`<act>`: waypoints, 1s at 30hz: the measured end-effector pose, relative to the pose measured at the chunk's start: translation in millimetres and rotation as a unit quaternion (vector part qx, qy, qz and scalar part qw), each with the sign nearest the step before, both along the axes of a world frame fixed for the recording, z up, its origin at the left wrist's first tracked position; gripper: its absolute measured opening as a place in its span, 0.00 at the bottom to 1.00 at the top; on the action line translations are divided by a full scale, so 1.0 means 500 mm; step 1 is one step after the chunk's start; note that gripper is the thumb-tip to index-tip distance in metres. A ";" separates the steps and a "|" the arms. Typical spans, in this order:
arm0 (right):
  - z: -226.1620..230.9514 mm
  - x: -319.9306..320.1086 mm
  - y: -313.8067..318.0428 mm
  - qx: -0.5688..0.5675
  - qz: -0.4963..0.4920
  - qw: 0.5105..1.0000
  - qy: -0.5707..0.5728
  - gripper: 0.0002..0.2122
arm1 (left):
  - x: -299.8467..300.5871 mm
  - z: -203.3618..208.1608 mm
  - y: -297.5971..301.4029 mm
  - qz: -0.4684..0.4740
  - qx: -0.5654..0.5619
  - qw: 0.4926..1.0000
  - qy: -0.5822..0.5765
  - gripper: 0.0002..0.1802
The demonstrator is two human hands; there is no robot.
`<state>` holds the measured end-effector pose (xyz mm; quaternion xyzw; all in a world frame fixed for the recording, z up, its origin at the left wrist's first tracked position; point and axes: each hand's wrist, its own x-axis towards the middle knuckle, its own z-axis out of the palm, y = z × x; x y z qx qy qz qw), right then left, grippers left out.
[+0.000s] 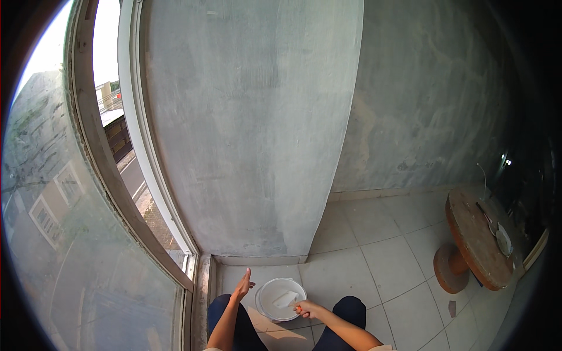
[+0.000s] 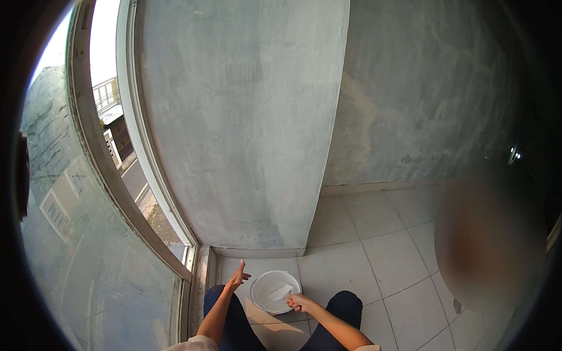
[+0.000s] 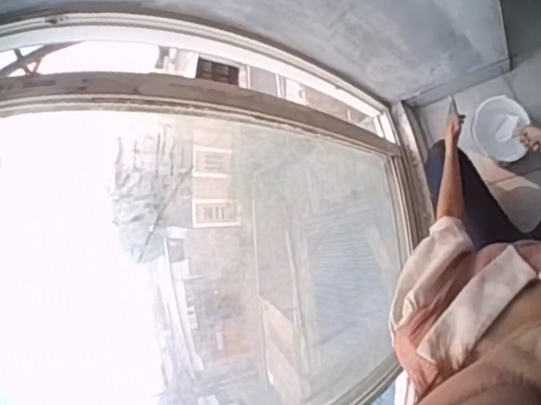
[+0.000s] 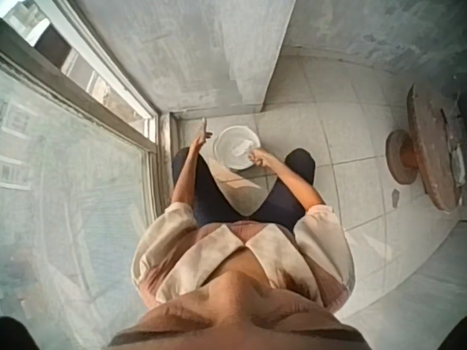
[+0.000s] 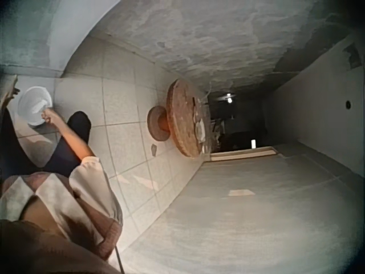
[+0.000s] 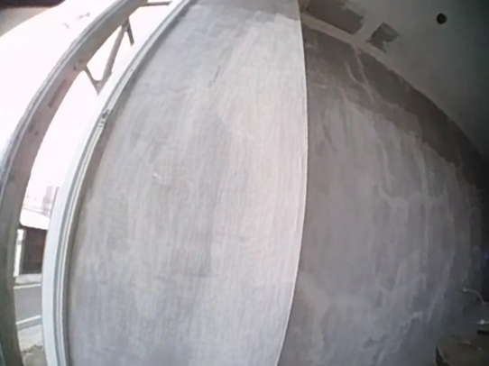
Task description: The person paints a wall, dipping a paintbrush into a bucket and applying paint across the wall surface.
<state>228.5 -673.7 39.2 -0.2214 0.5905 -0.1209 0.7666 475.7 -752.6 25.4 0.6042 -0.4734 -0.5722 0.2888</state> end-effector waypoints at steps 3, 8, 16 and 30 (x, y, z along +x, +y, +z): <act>-0.072 0.048 -0.040 0.067 -0.150 0.979 -0.121 0.05 | -0.012 0.008 0.003 -0.018 0.004 1.000 -0.002 0.47; -0.121 0.133 -0.078 -0.027 -0.259 0.960 -0.104 0.04 | -0.010 -0.011 -0.006 -0.044 -0.002 0.999 -0.005 0.49; -0.011 0.206 0.009 -0.082 -0.371 0.925 -0.027 0.03 | 0.006 -0.059 -0.014 -0.042 -0.022 0.999 -0.013 0.47; 0.135 0.104 0.134 -0.208 -0.267 0.932 -0.131 0.06 | 0.003 -0.053 -0.021 0.001 -0.061 0.997 -0.045 0.42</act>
